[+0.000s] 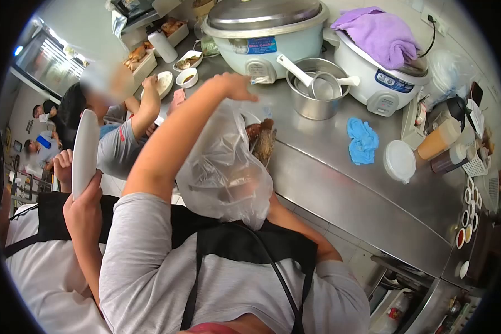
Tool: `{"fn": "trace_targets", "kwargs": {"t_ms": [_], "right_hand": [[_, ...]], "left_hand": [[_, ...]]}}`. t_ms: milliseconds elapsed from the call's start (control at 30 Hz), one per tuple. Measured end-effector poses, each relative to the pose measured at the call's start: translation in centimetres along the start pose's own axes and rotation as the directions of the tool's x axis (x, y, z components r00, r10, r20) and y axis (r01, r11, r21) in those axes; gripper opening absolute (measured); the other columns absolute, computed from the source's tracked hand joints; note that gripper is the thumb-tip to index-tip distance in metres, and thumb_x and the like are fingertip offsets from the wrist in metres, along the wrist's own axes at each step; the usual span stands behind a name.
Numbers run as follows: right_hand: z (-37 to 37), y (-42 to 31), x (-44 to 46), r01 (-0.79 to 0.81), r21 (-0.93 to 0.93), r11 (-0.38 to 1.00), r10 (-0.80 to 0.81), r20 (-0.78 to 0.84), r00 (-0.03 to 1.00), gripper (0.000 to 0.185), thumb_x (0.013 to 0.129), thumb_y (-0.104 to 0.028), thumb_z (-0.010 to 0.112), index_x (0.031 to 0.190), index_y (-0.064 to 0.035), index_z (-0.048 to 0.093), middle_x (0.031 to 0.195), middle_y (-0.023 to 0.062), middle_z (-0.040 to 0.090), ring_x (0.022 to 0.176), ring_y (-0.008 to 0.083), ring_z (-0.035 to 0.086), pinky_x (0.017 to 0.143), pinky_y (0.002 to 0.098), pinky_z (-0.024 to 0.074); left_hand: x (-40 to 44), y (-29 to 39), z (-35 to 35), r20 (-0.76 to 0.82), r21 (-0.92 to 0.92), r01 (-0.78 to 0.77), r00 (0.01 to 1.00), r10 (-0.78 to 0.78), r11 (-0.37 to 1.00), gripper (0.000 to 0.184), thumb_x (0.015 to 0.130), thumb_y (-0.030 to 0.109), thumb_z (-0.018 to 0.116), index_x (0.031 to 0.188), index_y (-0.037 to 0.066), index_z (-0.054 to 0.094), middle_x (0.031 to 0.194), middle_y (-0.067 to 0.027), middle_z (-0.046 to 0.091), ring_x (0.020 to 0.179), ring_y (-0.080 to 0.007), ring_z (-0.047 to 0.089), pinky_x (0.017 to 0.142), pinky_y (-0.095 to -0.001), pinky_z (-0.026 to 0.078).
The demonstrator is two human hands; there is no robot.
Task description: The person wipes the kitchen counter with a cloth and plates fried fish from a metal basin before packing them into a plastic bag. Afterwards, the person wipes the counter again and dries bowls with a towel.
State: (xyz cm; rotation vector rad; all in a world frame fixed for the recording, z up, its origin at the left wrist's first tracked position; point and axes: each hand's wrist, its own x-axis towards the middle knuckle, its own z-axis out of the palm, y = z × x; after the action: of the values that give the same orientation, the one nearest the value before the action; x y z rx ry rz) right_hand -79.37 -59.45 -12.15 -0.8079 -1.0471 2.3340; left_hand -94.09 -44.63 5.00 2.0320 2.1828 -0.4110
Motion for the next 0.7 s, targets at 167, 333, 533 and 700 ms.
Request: {"fn": "trace_targets", "kwargs": {"t_ms": [167, 333, 533, 700], "right_hand": [[-1.5, 0.0, -1.2, -0.023, -0.013, 1.000, 0.023, -0.020, 1.000, 0.049, 0.078, -0.018, 0.043, 0.121, -0.0174, 0.019, 0.083, 0.0120, 0.054, 0.066, 0.0229, 0.056, 0.052, 0.0318, 0.0473], [-2.2, -0.6, -0.4, -0.018, -0.029, 0.999, 0.016, -0.050, 0.999, 0.050, 0.079, -0.021, 0.044, 0.121, -0.0190, 0.018, 0.081, 0.0111, 0.054, 0.065, 0.0215, 0.056, 0.051, 0.0303, 0.0468], [-1.4, -0.5, 4.9, 0.075, -0.010, 0.997, -0.075, -0.132, 0.988, 0.050, 0.081, -0.024, 0.046, 0.121, -0.0203, 0.016, 0.080, 0.0100, 0.055, 0.065, 0.0202, 0.056, 0.050, 0.0282, 0.0462], [-3.3, 0.2, 9.9, 0.144, 0.122, 0.982, -0.140, -0.043, 0.989, 0.032, 0.081, -0.024, 0.046, 0.109, -0.0157, 0.033, 0.083, 0.0069, 0.054, 0.064, 0.0188, 0.055, 0.050, 0.0273, 0.0460]], "left_hand": [[6.5, -0.4, 5.9, 0.228, 0.009, -0.103, 0.969, 0.098, 0.995, 0.038, 0.067, 0.029, 0.058, 0.099, 0.007, 0.058, 0.101, -0.0128, 0.056, 0.093, -0.0274, 0.054, 0.078, -0.0386, 0.043], [6.3, 4.0, 4.3, -0.264, -0.170, -0.310, 0.929, 0.260, 0.935, 0.017, 0.070, 0.018, 0.052, 0.084, 0.011, 0.060, 0.082, -0.0125, 0.059, 0.082, -0.0287, 0.056, 0.070, -0.0375, 0.045], [-1.0, 11.2, 0.9, -0.460, -0.280, -0.703, 0.696, 0.551, 0.654, 0.013, 0.069, 0.015, 0.055, 0.080, 0.011, 0.059, 0.076, -0.0078, 0.059, 0.077, -0.0273, 0.055, 0.071, -0.0379, 0.043], [-5.2, 10.5, 3.2, -0.600, -0.244, -0.720, 0.639, 0.482, 0.650, 0.009, 0.067, 0.012, 0.056, 0.076, 0.012, 0.059, 0.070, -0.0042, 0.056, 0.077, -0.0232, 0.053, 0.080, -0.0365, 0.035]]}}
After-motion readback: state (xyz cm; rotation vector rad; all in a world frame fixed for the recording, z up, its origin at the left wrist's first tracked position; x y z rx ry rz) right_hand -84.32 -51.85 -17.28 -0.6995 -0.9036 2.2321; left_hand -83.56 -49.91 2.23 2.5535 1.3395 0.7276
